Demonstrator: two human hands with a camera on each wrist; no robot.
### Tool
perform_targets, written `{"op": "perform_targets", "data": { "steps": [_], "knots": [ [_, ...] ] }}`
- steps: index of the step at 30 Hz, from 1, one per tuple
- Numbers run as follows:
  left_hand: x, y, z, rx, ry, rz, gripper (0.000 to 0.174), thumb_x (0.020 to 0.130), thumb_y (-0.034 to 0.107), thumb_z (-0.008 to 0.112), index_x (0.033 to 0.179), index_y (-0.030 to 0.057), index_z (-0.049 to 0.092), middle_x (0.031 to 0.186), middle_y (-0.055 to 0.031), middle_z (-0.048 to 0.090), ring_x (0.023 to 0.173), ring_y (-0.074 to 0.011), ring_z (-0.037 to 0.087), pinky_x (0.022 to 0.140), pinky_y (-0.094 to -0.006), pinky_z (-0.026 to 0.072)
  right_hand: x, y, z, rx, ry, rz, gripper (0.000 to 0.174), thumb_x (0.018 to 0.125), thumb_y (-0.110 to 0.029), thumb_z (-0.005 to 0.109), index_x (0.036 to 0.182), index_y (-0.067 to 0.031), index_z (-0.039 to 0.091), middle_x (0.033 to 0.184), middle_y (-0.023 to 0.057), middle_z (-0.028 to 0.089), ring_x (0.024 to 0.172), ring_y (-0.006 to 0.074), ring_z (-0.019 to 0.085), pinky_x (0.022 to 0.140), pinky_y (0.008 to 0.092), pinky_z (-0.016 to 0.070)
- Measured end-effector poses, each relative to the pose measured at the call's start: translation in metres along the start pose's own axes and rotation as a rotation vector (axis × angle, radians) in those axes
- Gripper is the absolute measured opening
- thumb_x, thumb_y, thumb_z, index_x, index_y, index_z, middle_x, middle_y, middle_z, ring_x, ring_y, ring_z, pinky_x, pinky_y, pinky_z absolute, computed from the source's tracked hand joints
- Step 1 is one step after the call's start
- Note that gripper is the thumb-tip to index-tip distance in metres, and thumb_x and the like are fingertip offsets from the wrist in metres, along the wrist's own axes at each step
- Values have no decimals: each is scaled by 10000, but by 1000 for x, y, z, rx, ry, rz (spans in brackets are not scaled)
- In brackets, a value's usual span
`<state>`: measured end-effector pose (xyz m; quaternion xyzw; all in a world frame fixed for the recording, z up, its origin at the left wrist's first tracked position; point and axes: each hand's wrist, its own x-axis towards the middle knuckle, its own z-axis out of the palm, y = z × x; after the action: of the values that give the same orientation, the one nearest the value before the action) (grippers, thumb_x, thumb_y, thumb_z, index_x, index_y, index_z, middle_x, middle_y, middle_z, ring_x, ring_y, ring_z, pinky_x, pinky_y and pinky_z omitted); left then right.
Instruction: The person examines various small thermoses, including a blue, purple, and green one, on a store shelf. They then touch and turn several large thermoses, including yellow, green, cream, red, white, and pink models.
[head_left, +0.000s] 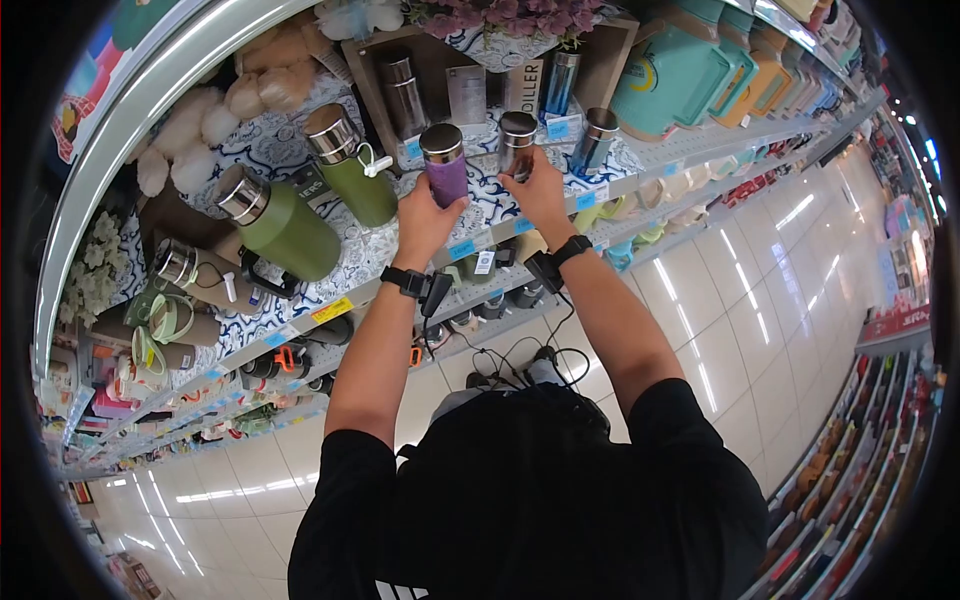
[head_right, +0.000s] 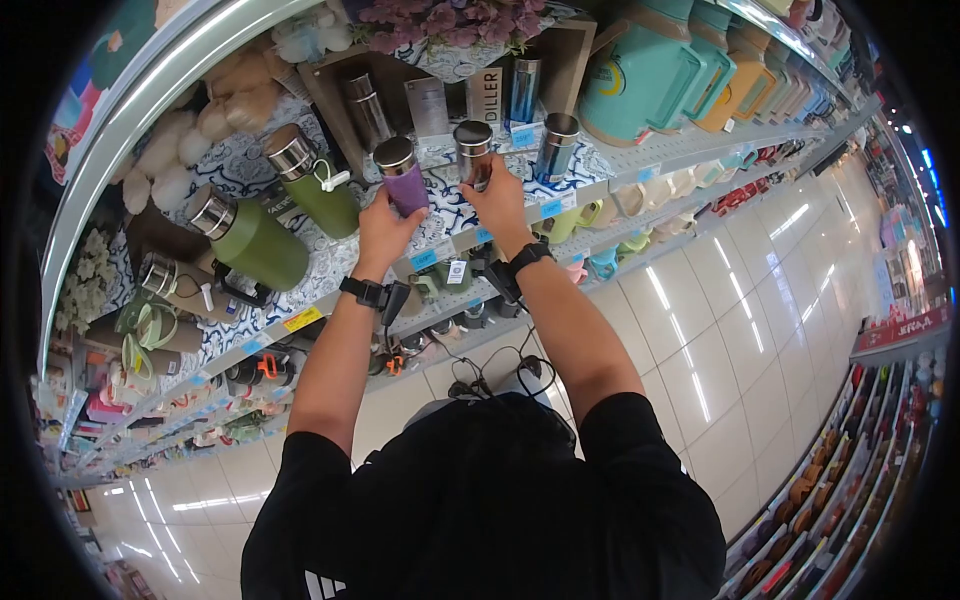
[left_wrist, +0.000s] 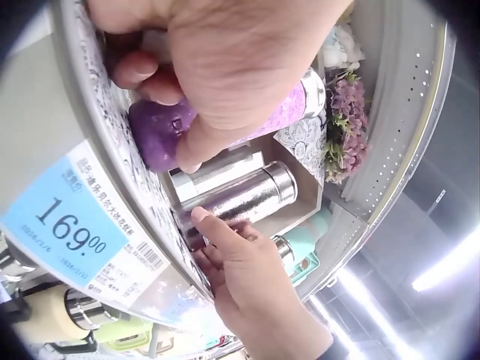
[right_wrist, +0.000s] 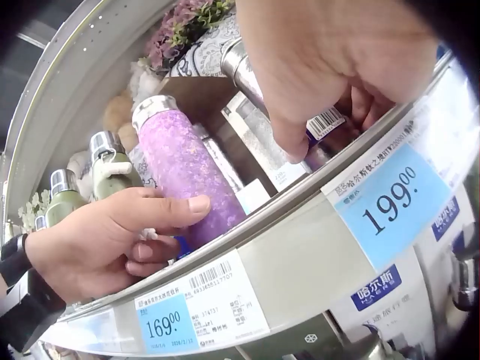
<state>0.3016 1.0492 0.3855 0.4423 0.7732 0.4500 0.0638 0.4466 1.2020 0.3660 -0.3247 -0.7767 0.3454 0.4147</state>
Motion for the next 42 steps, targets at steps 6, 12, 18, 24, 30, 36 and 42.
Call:
{"op": "perform_targets", "data": {
  "steps": [6, 12, 18, 24, 30, 36, 42],
  "knots": [
    [3, -3, 1, -6, 9, -4, 549, 735, 279, 845, 1153, 25, 595, 1015, -198, 722, 962, -382, 695, 839, -420, 540, 0, -3, -6, 36, -59, 44, 446, 720, -98, 836, 1067, -33, 563, 895, 135, 702, 836, 324, 688, 756, 385, 528],
    [7, -5, 3, 21, 23, 9, 561, 746, 270, 839, 1175, 19, 579, 1037, -207, 717, 991, -388, 690, 847, -427, 540, 0, 4, -2, -8, -30, -11, 469, 702, -94, 859, 1066, -20, 572, 874, 104, 692, 807, 254, 669, 760, 349, 522],
    [4, -3, 4, 31, 23, 43, 600, 735, 218, 832, 1208, -1, 535, 1018, -236, 710, 969, -420, 684, 845, -452, 541, -1, 0, -5, -101, -47, -4, 560, 691, -115, 870, 1149, -3, 568, 945, 142, 706, 893, 318, 693, 791, 369, 535],
    [-11, -22, -1, 9, 77, 99, 949, 716, 212, 837, 1487, 7, 324, 1239, -256, 647, 949, -367, 708, 844, -414, 543, -30, 32, -26, -34, 54, -152, 763, 731, -197, 872, 1356, 55, 513, 1198, 199, 683, 1051, 302, 686, 884, 375, 538],
    [-39, -18, -15, -130, 32, 17, 869, 766, 106, 799, 1508, 53, 349, 1274, -173, 662, 558, -62, 465, 557, -232, 459, -36, 61, -85, 84, 254, 145, 662, 750, -261, 850, 1283, 24, 581, 1178, 170, 676, 1076, 306, 653, 939, 385, 513],
    [-39, -18, -13, -121, 40, 45, 837, 774, 71, 788, 1500, 64, 371, 1214, -145, 689, 558, -57, 452, 547, -229, 446, -5, 73, -83, -214, 381, 9, 700, 710, -325, 870, 1258, 14, 596, 1133, 164, 672, 1121, 328, 607, 970, 410, 479],
    [-40, -22, -13, -190, 33, 54, 829, 777, 56, 784, 1497, 64, 375, 1200, -141, 694, 556, -50, 449, 546, -221, 442, 5, 66, -80, -476, 259, 130, 685, 689, -383, 854, 1228, -19, 639, 1127, 161, 675, 1137, 337, 567, 980, 449, 428]
  ]
}}
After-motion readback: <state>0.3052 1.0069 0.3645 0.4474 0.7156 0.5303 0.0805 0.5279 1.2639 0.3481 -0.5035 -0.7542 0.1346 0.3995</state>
